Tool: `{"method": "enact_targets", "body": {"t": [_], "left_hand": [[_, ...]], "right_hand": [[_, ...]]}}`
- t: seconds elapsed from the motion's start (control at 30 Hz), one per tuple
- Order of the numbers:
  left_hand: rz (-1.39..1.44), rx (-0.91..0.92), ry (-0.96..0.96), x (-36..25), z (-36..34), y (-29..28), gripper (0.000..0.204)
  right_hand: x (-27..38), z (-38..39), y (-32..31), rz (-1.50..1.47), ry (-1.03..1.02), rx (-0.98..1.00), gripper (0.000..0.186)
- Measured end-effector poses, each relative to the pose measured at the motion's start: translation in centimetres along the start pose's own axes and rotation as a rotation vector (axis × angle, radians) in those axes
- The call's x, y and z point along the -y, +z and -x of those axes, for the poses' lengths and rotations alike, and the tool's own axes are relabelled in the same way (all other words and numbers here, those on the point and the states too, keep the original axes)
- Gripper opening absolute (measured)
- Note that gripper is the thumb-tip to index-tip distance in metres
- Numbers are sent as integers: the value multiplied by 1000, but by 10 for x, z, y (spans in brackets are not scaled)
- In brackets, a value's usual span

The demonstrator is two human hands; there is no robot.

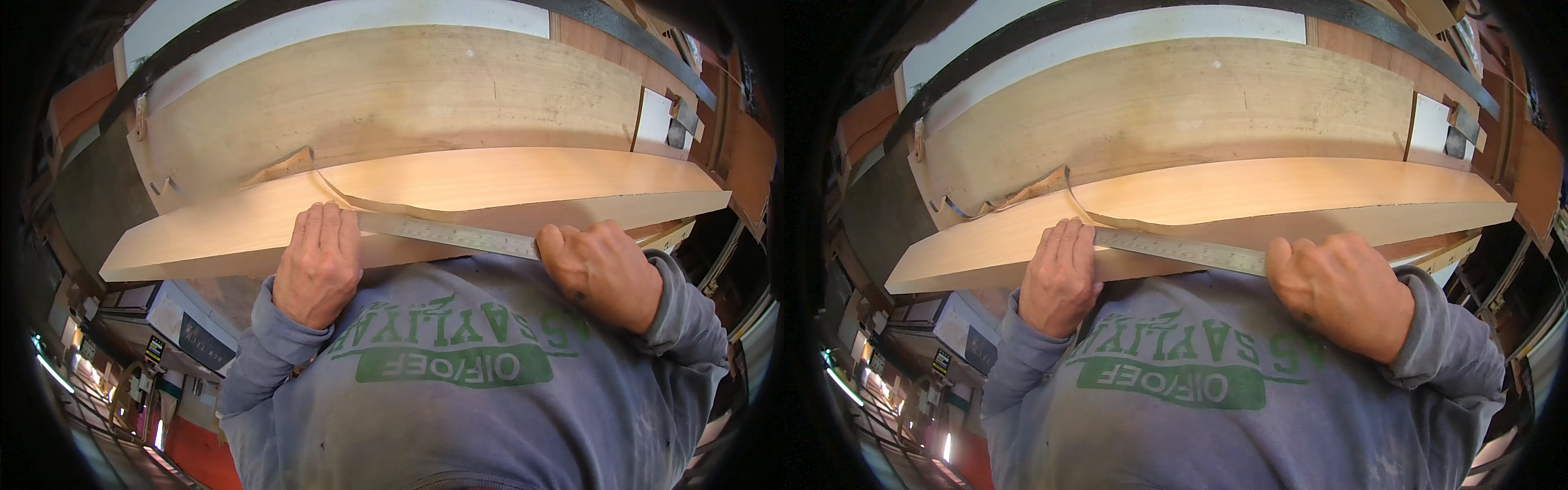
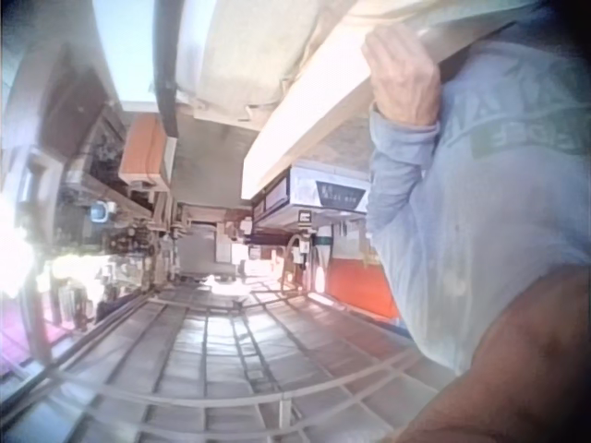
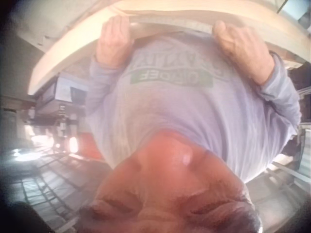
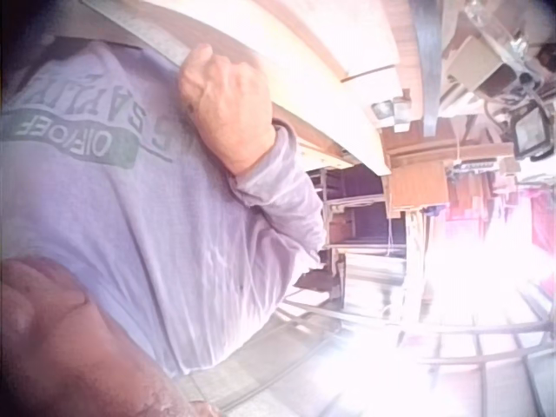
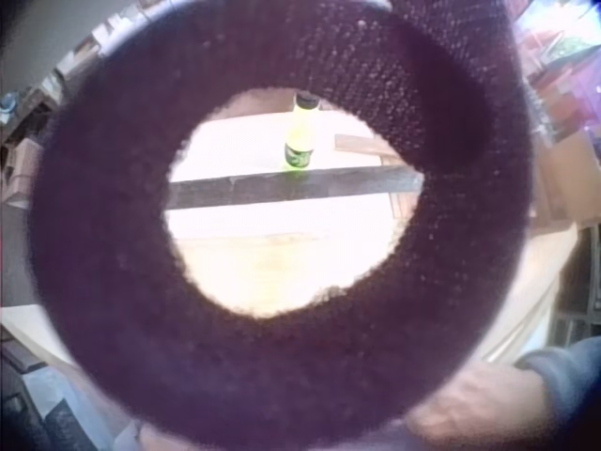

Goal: The person uses a metal file to smooth and shape the edges of a curved wooden piece. They repeatedly measure the piece with a ruler and continue filing along the curved edge to refine its shape.

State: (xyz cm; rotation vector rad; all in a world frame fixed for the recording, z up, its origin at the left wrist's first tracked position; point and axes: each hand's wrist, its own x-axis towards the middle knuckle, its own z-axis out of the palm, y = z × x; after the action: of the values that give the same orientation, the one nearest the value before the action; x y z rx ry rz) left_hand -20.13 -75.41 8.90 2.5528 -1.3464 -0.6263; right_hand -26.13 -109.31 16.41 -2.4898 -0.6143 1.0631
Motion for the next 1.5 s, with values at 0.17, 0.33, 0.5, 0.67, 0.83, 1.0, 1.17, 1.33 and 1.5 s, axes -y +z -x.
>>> {"method": "enact_targets", "body": {"t": [0.17,0.33,0.5,0.67,0.83,1.0,1.17,1.33,1.5], "left_hand": [[-44,61,-15,-1,-1,-3,51],[76,176,-54,-1,-3,-19,67],[294,216,41,22,-7,-48,74],[204,49,31,19,15,-52,87],[126,1,-54,12,33,-28,85],[-53,-28,-82,15,34,-5,71],[-43,-51,-69,15,30,-1,50],[4,-77,-41,14,22,-4,38],[-44,25,-102,13,16,-6,30]], "right_hand": [[-23,-14,28,-83,-91,-219,11],[-25,-11,21,-82,-68,-110,22],[-1,18,-25,22,-21,-7,21],[49,33,-19,83,-46,-247,14],[68,23,-9,127,-95,-247,13],[59,10,4,193,-104,-264,13],[40,-8,2,151,-68,-200,15],[41,-3,0,78,-31,-195,16],[12,-21,18,-50,17,-106,13]]}}
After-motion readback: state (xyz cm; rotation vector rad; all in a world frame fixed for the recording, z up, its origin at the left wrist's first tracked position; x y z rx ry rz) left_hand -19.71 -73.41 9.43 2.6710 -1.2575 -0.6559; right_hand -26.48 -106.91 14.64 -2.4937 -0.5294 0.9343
